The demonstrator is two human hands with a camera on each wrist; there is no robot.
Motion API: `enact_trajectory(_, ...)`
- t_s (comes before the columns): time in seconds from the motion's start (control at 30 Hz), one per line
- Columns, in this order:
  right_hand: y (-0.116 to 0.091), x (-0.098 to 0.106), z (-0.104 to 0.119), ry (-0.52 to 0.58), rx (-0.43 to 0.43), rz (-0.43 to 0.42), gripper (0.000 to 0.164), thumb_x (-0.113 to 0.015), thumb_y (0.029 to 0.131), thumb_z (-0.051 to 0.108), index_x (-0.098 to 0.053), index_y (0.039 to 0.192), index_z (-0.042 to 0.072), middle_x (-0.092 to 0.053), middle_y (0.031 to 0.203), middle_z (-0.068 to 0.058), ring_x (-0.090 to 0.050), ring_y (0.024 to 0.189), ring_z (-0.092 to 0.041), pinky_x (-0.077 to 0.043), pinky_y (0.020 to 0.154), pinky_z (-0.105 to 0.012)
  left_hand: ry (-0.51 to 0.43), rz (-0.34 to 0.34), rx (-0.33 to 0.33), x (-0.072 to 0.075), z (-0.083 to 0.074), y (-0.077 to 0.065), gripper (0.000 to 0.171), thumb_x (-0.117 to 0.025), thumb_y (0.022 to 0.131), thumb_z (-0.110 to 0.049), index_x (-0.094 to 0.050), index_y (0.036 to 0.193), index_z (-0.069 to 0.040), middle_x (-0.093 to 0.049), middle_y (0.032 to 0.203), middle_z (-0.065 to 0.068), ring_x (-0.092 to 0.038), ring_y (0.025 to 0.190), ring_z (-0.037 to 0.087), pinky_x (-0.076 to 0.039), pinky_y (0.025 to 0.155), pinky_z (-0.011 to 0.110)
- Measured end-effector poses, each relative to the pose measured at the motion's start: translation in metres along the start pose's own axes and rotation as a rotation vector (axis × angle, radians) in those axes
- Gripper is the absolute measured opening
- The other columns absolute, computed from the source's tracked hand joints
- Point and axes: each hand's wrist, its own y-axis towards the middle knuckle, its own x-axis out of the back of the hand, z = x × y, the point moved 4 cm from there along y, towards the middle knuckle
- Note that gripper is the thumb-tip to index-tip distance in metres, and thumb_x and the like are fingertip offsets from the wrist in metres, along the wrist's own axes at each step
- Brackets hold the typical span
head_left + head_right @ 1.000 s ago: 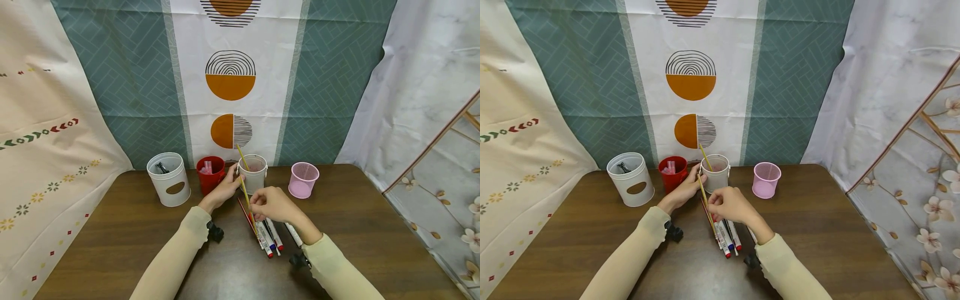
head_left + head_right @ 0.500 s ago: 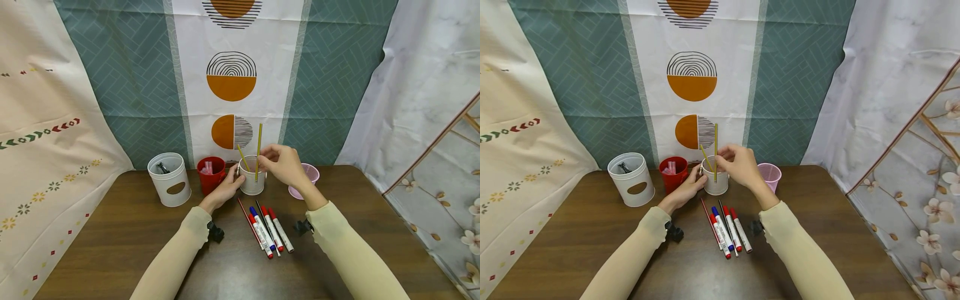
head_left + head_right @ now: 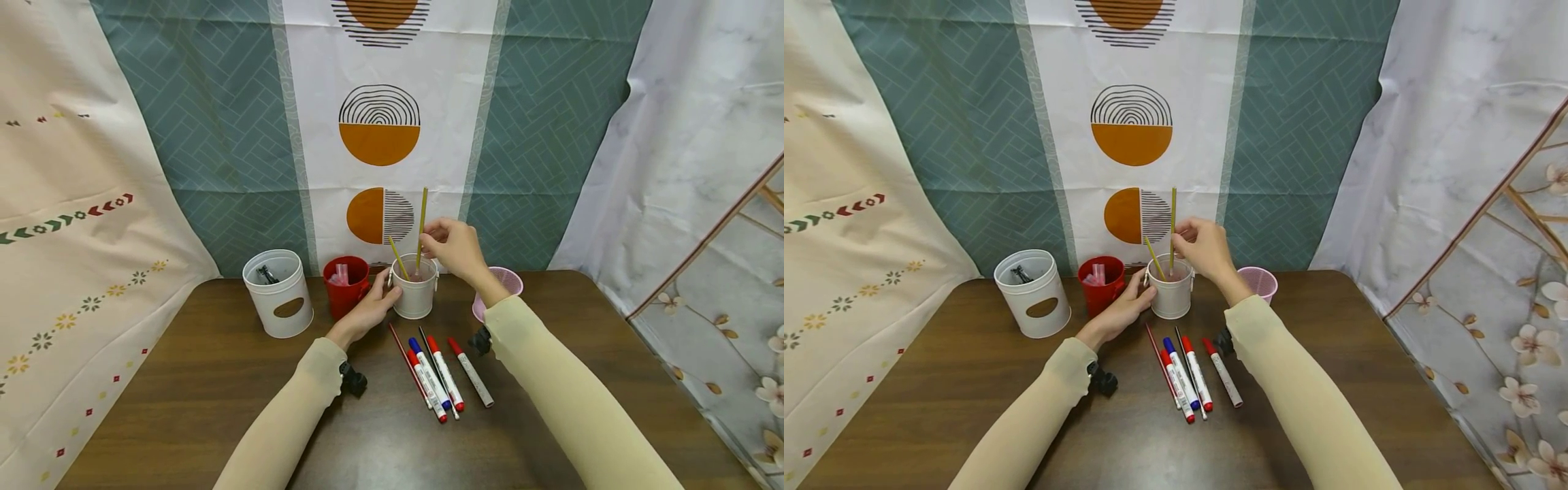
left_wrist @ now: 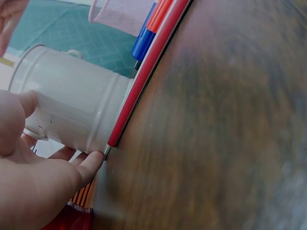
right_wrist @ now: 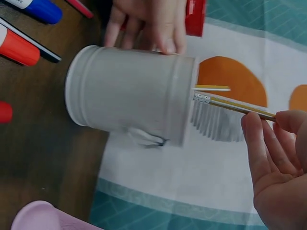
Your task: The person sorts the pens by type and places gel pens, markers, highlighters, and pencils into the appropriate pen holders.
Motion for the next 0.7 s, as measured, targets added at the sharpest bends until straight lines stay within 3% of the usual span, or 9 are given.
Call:
enact_trajectory(0.23, 0.001, -0.017, -0.019, 0.007, -0.080, 0.042, 0.017, -0.071, 0.103, 0.014, -0.073, 0.111, -0.001, -0.079, 0.099, -0.017, -0.080, 0.080, -0.027, -0.066, 0.071, -0.034, -0.001, 0.000, 0.015, 0.000, 0.000, 0.000, 0.074, -0.052, 0.112, -0.041, -0.009, 0.170, -0.028, -0.008, 0.179, 0.005, -0.007, 0.165, 0.028, -0.018, 0.130, 0.056)
enact_trajectory(0.43, -0.003, -0.026, -0.026, -0.082, -0.070, 0.056, 0.016, -0.073, 0.100, 0.014, -0.074, 0.107, 0.001, -0.080, 0.096, -0.014, -0.079, 0.081, -0.027, -0.063, 0.069, -0.031, 0.007, 0.002, 0.002, 0.000, 0.000, 0.000, 0.072, -0.051, 0.112, -0.040, -0.009, 0.170, -0.029, -0.008, 0.179, 0.005, -0.007, 0.165, 0.027, -0.020, 0.130, 0.054)
enact_trajectory(0.7, -0.005, -0.030, -0.029, -0.028, -0.100, 0.097, 0.017, -0.072, 0.101, 0.013, -0.074, 0.111, -0.001, -0.080, 0.098, -0.018, -0.080, 0.078, -0.029, -0.065, 0.066, -0.032, -0.001, 0.006, -0.014, -0.001, -0.001, 0.000, 0.071, -0.050, 0.113, -0.038, -0.008, 0.170, -0.029, -0.008, 0.179, 0.005, -0.007, 0.165, 0.027, -0.019, 0.130, 0.054)
